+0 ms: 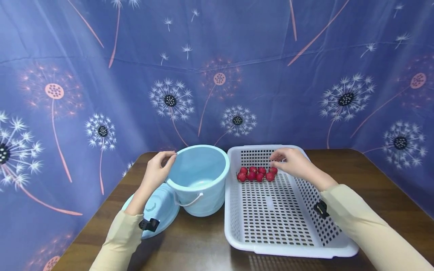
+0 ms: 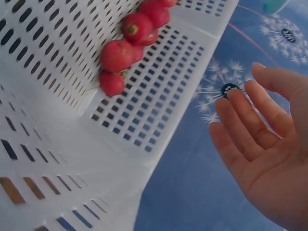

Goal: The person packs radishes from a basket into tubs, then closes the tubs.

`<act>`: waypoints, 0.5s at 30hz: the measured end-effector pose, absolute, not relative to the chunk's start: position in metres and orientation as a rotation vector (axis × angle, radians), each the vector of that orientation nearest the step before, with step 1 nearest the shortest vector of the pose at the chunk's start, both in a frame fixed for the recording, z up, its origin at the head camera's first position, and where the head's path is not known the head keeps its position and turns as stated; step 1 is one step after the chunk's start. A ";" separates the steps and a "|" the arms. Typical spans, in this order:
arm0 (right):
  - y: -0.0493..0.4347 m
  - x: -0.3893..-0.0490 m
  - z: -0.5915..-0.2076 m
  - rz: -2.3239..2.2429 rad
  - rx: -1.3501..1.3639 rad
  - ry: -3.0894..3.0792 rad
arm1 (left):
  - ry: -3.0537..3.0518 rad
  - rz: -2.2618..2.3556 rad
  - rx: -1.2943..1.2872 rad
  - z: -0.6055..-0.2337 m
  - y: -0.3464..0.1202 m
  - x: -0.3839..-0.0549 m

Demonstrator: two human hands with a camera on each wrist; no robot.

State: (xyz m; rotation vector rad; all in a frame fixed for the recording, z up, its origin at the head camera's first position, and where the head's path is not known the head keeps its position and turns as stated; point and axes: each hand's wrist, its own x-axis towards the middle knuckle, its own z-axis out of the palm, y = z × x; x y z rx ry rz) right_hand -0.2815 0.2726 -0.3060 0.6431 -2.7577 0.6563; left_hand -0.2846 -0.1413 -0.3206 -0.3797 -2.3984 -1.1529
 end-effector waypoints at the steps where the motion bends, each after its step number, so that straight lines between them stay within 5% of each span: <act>1: 0.273 -0.284 -0.307 0.658 0.633 -2.761 | -2.397 -1.174 -0.366 -0.322 -0.142 -0.286; 15: 0.283 -0.311 -0.327 0.568 0.562 -2.787 | -2.415 -1.463 -0.205 -0.331 -0.150 -0.292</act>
